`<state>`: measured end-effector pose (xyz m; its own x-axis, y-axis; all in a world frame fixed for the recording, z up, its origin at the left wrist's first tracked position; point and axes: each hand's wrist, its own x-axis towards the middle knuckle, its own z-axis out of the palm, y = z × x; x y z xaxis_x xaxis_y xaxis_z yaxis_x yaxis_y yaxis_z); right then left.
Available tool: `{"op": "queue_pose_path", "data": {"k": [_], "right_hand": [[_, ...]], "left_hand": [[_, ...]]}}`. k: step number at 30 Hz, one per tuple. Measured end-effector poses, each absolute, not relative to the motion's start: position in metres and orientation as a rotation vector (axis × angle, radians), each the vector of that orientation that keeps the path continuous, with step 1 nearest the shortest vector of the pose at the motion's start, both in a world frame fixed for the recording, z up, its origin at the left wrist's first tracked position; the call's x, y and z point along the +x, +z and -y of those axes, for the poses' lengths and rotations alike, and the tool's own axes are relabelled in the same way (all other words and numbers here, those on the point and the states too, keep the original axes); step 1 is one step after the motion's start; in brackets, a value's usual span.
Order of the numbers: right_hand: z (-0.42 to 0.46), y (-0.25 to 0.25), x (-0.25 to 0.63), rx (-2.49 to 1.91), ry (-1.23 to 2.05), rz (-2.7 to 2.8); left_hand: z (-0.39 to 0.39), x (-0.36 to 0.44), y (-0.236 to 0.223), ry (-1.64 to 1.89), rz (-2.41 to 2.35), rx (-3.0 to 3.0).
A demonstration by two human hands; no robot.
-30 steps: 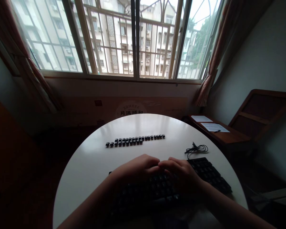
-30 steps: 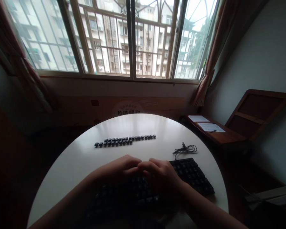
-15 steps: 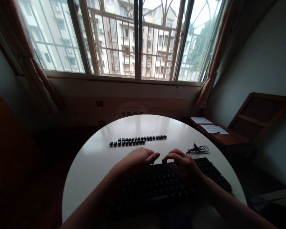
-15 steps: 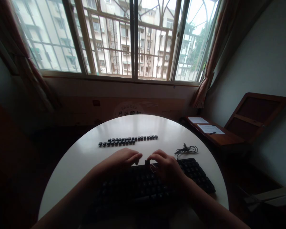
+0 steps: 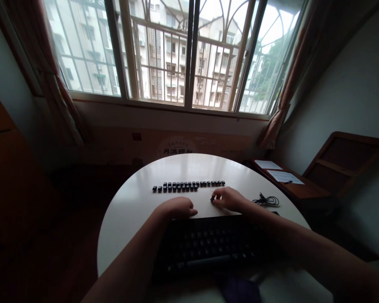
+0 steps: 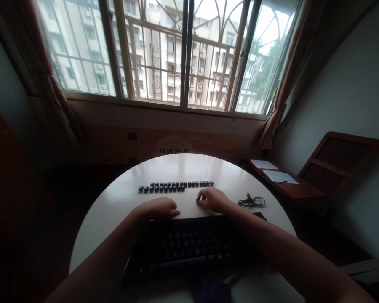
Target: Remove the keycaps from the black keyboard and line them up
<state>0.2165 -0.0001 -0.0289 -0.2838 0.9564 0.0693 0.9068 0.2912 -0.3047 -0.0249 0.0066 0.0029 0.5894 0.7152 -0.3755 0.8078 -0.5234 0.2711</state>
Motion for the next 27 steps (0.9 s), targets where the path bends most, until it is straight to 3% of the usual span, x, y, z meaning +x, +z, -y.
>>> {"op": "queue_pose_path", "data": {"k": [27], "right_hand": [[-0.053, -0.041, 0.175, -1.784, 0.090, 2.209]], "left_hand": [[-0.016, -0.032, -0.007, -0.275, -1.153, 2.419]]}}
